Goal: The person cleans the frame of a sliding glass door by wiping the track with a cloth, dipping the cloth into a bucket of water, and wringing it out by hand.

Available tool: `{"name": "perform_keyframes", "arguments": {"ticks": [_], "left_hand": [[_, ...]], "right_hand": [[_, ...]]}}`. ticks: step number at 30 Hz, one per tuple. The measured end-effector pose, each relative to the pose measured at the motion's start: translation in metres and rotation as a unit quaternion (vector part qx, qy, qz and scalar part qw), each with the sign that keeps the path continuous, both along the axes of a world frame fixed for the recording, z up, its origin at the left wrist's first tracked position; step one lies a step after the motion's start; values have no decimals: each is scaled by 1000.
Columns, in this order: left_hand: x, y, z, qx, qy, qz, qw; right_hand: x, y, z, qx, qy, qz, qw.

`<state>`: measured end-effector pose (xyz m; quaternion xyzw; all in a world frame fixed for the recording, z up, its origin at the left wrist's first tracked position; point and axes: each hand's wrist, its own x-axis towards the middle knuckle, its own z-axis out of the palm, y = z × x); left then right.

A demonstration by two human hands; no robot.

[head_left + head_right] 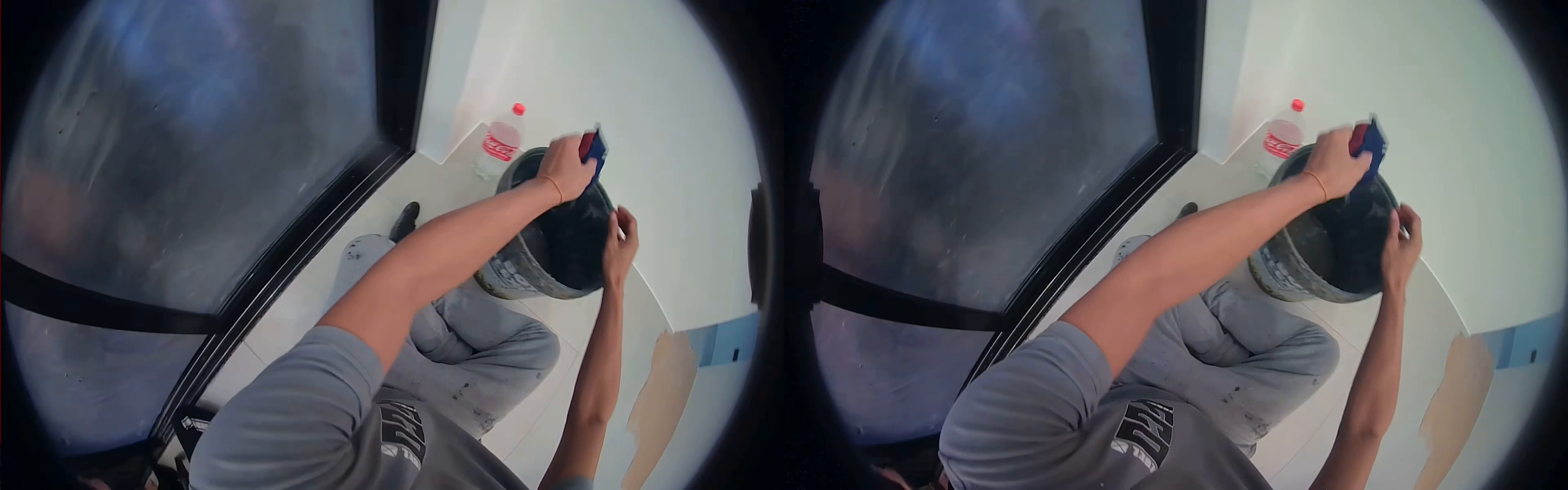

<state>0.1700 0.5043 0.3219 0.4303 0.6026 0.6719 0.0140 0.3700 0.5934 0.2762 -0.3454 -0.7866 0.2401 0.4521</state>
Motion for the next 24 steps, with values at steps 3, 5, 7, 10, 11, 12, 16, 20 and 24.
{"name": "perform_keyframes", "arguments": {"ticks": [3, 5, 7, 10, 11, 12, 16, 20, 24], "left_hand": [[-64, -48, 11, 84, 60, -1, 995], [-113, -97, 2, 11, 229, 114, 967], [-168, -132, -31, -51, 339, 156, 926], [-222, -177, -111, -160, 353, 198, 900], [-234, -190, -137, -226, 340, 176, 896], [-244, -197, -162, -291, 325, 156, 886], [-278, -182, -230, -426, 389, 165, 800], [-311, -139, -256, -521, 462, 157, 701], [-335, -112, -276, -528, 546, 131, 637]], "right_hand": [[11, -19, -7, 29, -66, -22, 997], [19, -21, -15, 27, -53, -31, 998], [17, -15, -21, 0, -17, -33, 999], [20, -9, -27, -37, -10, -69, 997], [21, -9, -27, -50, -17, -78, 996], [20, -11, -25, -60, -25, -86, 994], [17, -18, -22, -75, -32, -88, 993], [19, -18, -21, -88, -60, -93, 990], [22, -18, -20, -80, -84, -113, 987]]}}
